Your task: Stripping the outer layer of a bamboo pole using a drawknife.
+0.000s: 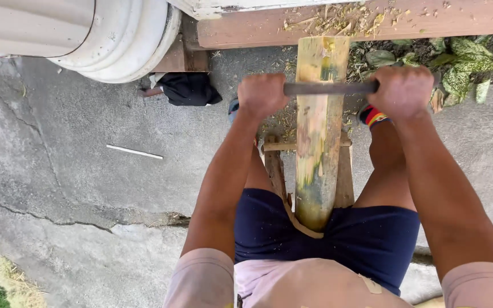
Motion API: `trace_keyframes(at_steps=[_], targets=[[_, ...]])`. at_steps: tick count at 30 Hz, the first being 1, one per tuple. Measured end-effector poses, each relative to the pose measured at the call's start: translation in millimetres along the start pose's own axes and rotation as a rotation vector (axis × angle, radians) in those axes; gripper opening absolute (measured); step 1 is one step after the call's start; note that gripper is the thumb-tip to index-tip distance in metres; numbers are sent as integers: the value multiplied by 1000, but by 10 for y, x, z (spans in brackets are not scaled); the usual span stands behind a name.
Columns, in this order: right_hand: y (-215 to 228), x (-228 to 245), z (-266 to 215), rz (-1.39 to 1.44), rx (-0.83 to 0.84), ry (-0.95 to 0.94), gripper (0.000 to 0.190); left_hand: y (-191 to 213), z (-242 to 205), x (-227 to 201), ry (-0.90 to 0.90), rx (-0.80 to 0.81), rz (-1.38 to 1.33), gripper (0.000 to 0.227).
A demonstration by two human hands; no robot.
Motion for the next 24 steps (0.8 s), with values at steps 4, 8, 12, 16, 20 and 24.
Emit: trace_keyframes(at_steps=[4,8,12,16,20,24], targets=[[140,-26,283,1,-4,-19,27,299,289,-22,-28,-30,0,19],[612,109,544,65,-153,78,16,414,424,54,-7,23,22,21],[653,169,479,84,-201,249,22,159,489,182,-64,51,-92,27],[261,9,606,130,-66,221,37,193,503,133,-361,-269,-60,62],[411,43,859,217,-51,136,56,279,621,32,-364,-538,53,48],[338,58,928,193,-99,121,58,320,701,14,-271,-606,-52,60]])
Point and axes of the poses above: each hand's wrist, its own z-axis towards the middle knuckle, its own y-axis out of the back of the hand, x = y × z, the point moved 1 cm from there along z, towards the middle knuckle, and after that the axes turned 9 degrees about -z, right-handed, at the moved point
